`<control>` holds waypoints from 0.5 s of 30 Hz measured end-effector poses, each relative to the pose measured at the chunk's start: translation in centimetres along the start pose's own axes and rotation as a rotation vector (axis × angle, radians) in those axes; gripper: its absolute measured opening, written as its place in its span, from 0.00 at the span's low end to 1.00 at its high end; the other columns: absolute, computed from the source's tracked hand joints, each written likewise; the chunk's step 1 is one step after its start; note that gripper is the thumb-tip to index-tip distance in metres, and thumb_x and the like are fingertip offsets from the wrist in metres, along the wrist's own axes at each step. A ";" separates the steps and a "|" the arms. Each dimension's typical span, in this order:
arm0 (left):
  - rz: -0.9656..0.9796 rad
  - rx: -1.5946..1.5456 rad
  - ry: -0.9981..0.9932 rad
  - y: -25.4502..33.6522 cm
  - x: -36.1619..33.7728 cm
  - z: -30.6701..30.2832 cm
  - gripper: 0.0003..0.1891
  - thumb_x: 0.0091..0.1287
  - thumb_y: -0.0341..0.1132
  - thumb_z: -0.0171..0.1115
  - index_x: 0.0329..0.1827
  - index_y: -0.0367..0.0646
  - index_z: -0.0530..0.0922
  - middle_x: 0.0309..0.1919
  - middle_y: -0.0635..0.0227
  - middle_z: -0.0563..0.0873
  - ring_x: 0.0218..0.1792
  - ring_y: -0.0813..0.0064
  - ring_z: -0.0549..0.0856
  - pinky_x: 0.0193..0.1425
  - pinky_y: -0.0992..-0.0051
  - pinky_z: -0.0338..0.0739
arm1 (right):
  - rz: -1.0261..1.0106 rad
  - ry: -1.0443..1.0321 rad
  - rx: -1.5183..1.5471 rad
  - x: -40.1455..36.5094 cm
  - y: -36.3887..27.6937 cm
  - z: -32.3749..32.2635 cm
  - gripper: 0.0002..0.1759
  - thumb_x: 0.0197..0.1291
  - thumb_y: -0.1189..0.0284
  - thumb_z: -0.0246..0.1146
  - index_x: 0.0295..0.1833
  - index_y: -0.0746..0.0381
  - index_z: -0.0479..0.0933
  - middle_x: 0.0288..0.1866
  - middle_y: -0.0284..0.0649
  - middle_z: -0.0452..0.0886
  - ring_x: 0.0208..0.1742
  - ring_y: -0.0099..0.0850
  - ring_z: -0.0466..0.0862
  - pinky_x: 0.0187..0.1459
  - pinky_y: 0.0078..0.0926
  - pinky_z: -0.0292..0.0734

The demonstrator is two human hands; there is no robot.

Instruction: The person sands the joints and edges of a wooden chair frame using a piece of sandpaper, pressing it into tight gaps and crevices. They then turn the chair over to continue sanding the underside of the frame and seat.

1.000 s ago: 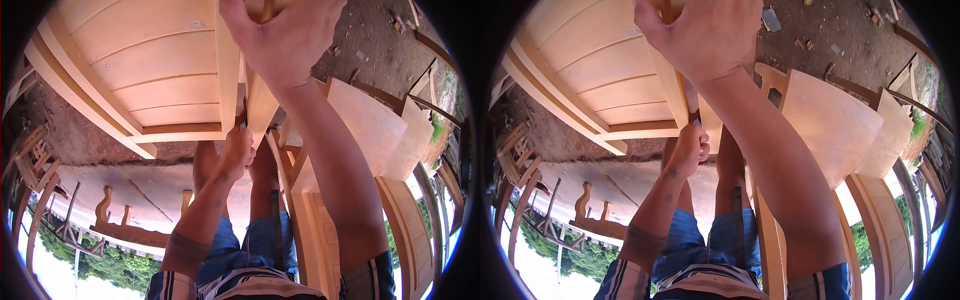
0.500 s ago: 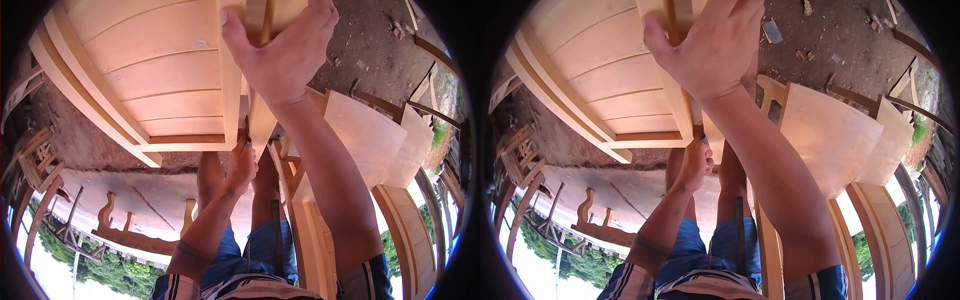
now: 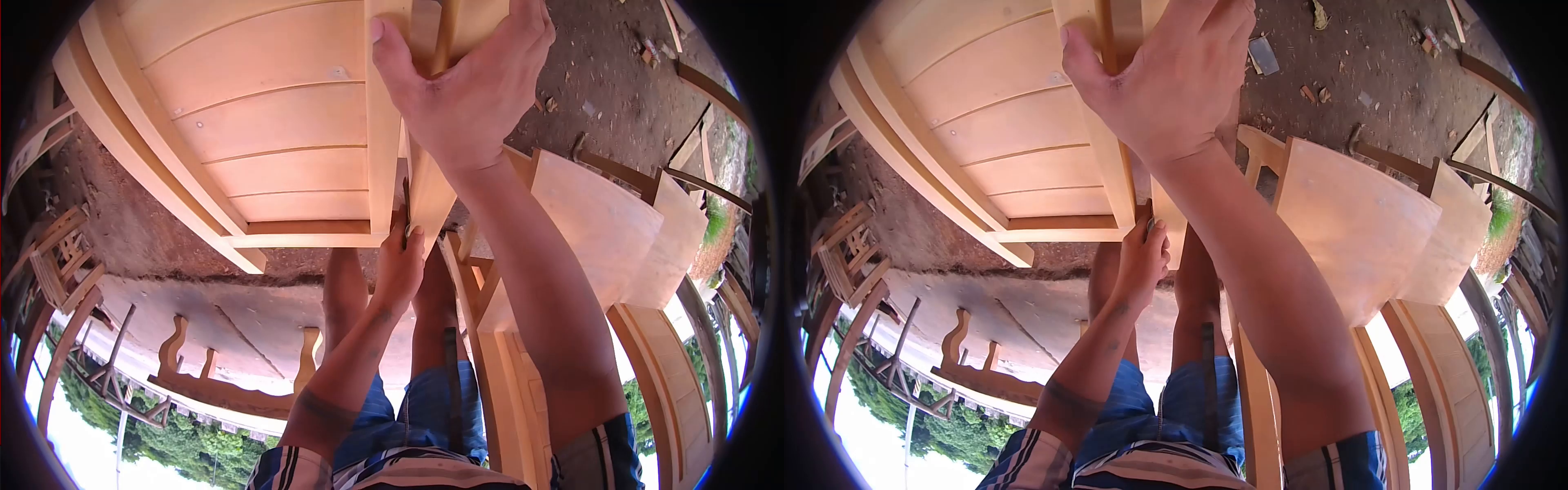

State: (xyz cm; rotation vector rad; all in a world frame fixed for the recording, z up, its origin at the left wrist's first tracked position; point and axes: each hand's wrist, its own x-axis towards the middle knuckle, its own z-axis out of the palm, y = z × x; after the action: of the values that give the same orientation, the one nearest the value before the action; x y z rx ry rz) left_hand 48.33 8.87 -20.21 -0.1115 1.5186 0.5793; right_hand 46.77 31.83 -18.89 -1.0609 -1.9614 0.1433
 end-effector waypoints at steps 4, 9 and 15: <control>-0.015 -0.084 0.050 -0.6 -2.1 0.2 0.17 0.78 0.40 0.42 0.58 0.38 0.72 0.27 0.63 0.75 0.20 0.77 0.71 0.24 0.69 0.67 | -0.006 0.011 0.005 -0.2 -0.1 0.1 0.49 0.45 0.63 0.73 0.69 0.73 0.58 0.60 0.62 0.68 0.60 0.59 0.72 0.58 0.49 0.73; -0.030 -0.163 0.100 -1.0 0.8 0.5 0.13 0.79 0.45 0.44 0.37 0.48 0.67 0.21 0.81 0.61 0.15 0.91 0.56 0.14 0.83 0.48 | 0.106 -0.075 -0.006 0.0 -0.7 -0.5 0.49 0.45 0.63 0.73 0.69 0.73 0.57 0.60 0.62 0.68 0.59 0.59 0.72 0.58 0.49 0.73; -0.129 -0.325 0.055 0.0 -0.2 0.5 0.15 0.79 0.48 0.44 0.35 0.51 0.65 0.21 0.81 0.60 0.15 0.91 0.56 0.15 0.83 0.48 | 0.106 -0.096 -0.030 0.3 -0.8 -0.8 0.50 0.47 0.61 0.72 0.70 0.73 0.56 0.60 0.64 0.66 0.60 0.60 0.71 0.58 0.51 0.72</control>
State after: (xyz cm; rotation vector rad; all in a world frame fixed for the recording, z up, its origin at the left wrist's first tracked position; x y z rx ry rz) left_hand 48.82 8.98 -19.96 -0.4756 1.4474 0.7198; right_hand 46.78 31.37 -17.86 -1.1984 -1.9984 0.2274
